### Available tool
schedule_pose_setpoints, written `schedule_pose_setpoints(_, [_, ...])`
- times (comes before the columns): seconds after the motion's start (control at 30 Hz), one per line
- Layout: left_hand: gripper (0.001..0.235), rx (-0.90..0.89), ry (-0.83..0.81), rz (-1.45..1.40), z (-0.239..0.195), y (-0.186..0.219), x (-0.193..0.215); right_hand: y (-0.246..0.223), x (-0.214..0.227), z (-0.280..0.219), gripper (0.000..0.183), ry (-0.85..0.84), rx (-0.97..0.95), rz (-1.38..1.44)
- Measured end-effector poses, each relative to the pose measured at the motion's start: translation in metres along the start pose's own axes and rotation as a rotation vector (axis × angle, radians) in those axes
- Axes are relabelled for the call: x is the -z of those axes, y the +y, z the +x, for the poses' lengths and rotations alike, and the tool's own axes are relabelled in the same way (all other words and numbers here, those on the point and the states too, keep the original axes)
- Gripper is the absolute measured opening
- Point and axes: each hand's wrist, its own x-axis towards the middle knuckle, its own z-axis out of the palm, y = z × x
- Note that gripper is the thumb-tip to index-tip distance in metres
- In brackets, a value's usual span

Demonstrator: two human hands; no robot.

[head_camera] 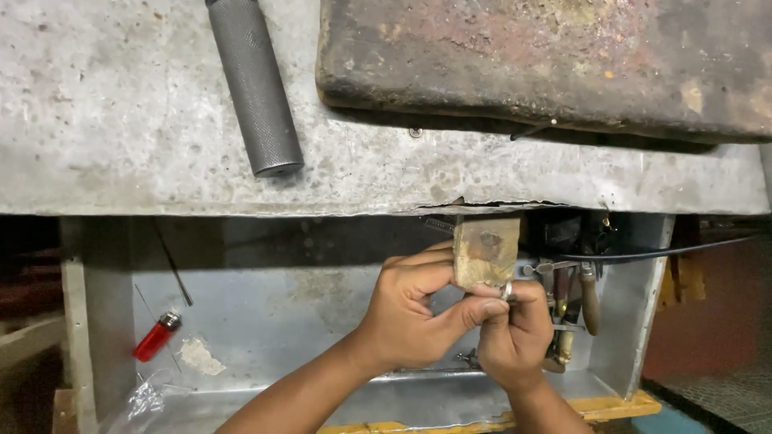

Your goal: The person holds a small metal ring against a wooden block and uses a metal file to smooth its edges. The ring is rotated and repositioned repeatedly to file different sections. The work continues throughout the clip without a visible final state.

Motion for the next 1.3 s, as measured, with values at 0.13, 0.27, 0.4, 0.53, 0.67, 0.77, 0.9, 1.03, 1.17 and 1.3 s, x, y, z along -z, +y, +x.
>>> schedule_pose_setpoints(0.13, [0.017,0.006,-0.004,-0.002,0.001,0.001,0.001,0.009,-0.001,0.000,0.025,0.036,0.008,-0.022])
schedule_pose_setpoints(0.27, [0.016,0.012,-0.007,0.007,0.000,0.001,0.000,0.002,0.000,0.009,0.017,0.036,0.053,0.062])
schedule_pose_setpoints(0.4, [0.016,0.031,0.005,0.001,-0.002,-0.002,-0.001,0.022,0.001,0.000,0.017,0.016,0.020,0.084])
schedule_pose_setpoints(0.53, [0.013,0.028,-0.009,0.000,-0.001,0.000,-0.001,0.002,0.004,0.010,0.015,0.040,0.024,0.078])
schedule_pose_setpoints(0.67, [0.014,0.044,0.002,-0.021,-0.001,0.001,-0.001,0.022,0.005,0.004,0.013,0.030,0.022,0.014])
schedule_pose_setpoints(0.77, [0.016,0.036,0.002,-0.009,0.000,0.001,-0.001,0.015,0.006,0.011,0.013,0.029,0.060,-0.011])
schedule_pose_setpoints(0.9, [0.016,0.024,0.015,-0.033,-0.002,-0.002,-0.003,0.016,0.006,0.012,0.007,0.014,0.097,0.084])
schedule_pose_setpoints(1.03, [0.015,0.041,0.008,-0.035,0.000,-0.001,-0.002,0.021,0.007,0.014,0.014,0.023,0.070,-0.075])
schedule_pose_setpoints(1.17, [0.015,0.060,-0.003,-0.048,-0.005,-0.006,-0.003,-0.007,0.000,0.031,0.009,0.083,0.151,0.319])
schedule_pose_setpoints(1.3, [0.016,0.112,-0.002,-0.032,-0.003,-0.008,-0.003,0.000,-0.003,0.028,0.021,0.089,0.165,0.375])
